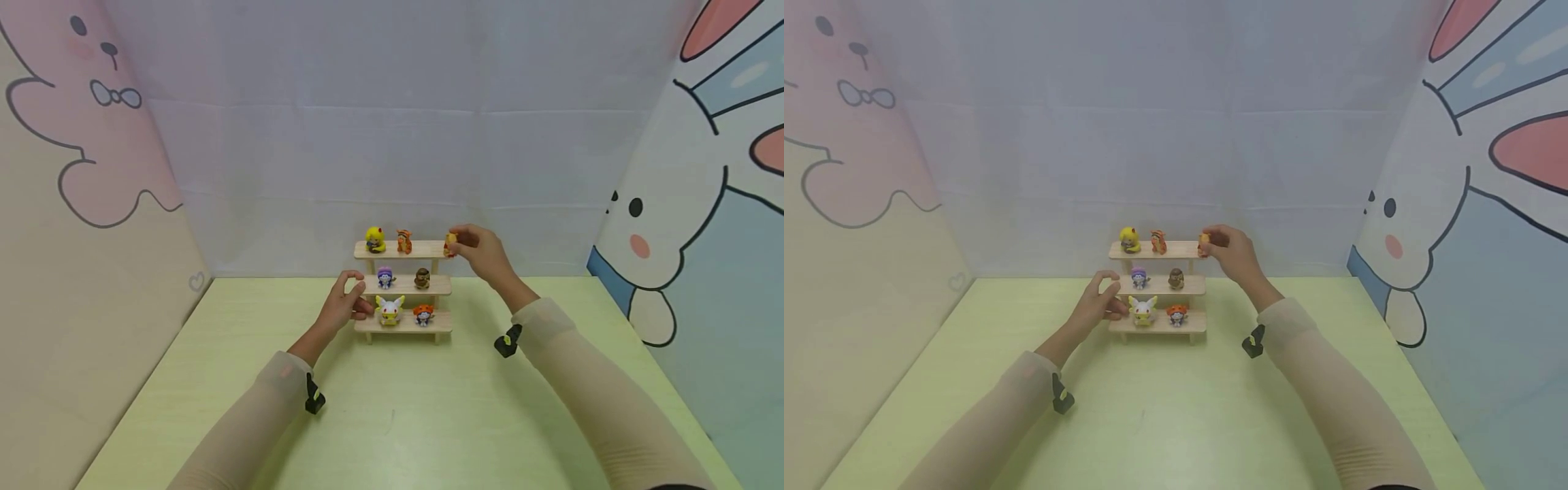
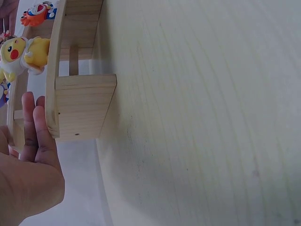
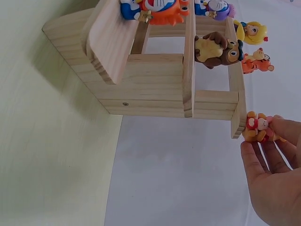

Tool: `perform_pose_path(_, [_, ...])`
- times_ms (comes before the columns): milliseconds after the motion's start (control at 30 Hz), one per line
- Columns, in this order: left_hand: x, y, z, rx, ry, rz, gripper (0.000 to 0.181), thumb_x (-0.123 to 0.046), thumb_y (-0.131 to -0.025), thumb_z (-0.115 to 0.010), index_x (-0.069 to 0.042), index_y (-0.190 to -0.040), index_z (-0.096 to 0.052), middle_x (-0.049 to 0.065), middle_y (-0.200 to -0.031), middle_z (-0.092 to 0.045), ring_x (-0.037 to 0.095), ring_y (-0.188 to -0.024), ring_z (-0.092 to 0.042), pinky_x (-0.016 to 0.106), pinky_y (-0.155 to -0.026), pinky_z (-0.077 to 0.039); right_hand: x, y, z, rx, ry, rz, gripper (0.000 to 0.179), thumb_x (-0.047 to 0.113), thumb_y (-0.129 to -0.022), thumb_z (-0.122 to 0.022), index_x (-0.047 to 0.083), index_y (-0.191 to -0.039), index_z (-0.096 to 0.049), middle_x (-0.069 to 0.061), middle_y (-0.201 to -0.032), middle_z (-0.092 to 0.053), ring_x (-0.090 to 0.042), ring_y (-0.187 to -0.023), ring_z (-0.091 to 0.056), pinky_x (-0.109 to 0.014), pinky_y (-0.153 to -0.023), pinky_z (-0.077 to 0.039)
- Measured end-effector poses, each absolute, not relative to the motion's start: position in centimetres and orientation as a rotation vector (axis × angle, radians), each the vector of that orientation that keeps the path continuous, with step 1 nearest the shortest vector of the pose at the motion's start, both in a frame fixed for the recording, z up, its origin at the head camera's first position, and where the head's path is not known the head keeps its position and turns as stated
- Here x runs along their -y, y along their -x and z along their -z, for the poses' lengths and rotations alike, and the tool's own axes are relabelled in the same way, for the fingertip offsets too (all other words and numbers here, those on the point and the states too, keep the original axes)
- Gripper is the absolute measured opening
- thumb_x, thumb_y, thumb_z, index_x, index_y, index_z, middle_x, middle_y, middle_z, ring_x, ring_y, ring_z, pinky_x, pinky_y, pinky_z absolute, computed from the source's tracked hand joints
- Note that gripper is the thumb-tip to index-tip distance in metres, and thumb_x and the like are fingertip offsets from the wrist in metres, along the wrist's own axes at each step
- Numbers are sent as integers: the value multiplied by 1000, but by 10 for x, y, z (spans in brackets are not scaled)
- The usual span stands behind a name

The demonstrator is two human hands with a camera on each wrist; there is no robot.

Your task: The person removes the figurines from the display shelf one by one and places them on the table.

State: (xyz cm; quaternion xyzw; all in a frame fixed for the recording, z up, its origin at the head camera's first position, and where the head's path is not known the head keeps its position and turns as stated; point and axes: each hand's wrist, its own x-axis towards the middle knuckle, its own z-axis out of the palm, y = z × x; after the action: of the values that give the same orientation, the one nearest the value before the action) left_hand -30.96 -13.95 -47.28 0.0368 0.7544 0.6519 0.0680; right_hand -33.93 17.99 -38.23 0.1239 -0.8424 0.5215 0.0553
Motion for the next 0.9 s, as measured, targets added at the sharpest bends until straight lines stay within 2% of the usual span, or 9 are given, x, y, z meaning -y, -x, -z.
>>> perform_pose_path(533, [141,310,476,-2254,-118,-1980,33,-34,-111,-47,-16,-138,-43,5,-71,-72,14,-66,-70,26,-59,-56,-199,333,392,2546,-359,-1561,39,16,-102,-68,2,-138,-61,-19,-133,-65,-34,-123,-62,-51,-103,-51])
perform_pose_path(667, [142,310,476,-2244,-132,-1976,35,-35,-111,-48,-16,-140,-42,11,-75,-73,18,-69,-72,28,-61,-57,-206,331,398,2557,-351,-1564,39,16,-102,-68,2,-138,-61,-20,-134,-64,-35,-123,-62,-51,-103,-50])
perform_pose_path(833, [144,308,467,-2209,-150,-1965,35,-29,-112,-47,-12,-142,-41,23,-81,-74,31,-77,-75,35,-65,-60,-214,328,408,2574,-318,-1580,42,18,-104,-65,0,-141,-58,-20,-135,-63,-35,-125,-60,-50,-104,-50])
perform_pose_path(900, [144,308,467,-2207,-153,-1966,35,-29,-112,-46,-12,-142,-41,23,-81,-74,31,-78,-75,36,-66,-60,-216,329,413,2573,-307,-1586,42,17,-104,-65,-1,-141,-58,-20,-135,-63,-34,-125,-61,-48,-103,-51])
